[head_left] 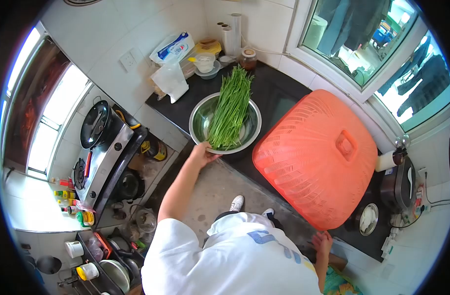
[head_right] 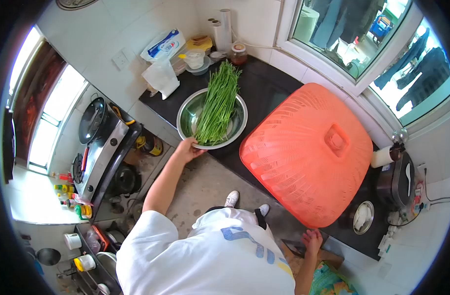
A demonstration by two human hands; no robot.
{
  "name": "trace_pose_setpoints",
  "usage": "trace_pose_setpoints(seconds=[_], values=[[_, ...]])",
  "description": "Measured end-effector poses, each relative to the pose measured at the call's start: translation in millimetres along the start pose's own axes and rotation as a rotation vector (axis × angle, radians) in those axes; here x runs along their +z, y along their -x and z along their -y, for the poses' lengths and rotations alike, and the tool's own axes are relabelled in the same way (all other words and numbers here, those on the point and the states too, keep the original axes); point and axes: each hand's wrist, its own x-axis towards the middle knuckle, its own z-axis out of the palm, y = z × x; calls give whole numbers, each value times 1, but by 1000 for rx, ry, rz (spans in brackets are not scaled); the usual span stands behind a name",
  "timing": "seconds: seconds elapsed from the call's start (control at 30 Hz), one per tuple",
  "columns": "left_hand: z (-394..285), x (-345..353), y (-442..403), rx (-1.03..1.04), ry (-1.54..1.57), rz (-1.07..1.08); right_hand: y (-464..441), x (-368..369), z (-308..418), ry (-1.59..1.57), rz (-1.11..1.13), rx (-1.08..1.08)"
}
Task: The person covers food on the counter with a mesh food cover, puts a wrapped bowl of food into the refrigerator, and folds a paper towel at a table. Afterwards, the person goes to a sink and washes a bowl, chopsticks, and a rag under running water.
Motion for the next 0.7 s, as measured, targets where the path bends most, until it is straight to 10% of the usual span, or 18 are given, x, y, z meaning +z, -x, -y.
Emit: trace_pose_setpoints(seconds=[0.27,0.37,0.5,0.7], values=[[-64,-53,-1,119,-263,-279,-12,2,-39,127,193,-14],[-68,-21,19,1003,-1055,-875,17,28,-23,165,146,38],[-58,18,-48,1036,-1423,-312,30,43,-14,202,217,40],[-62,50,-96,753,-1626,-398,34,42,-11,257,181,56]])
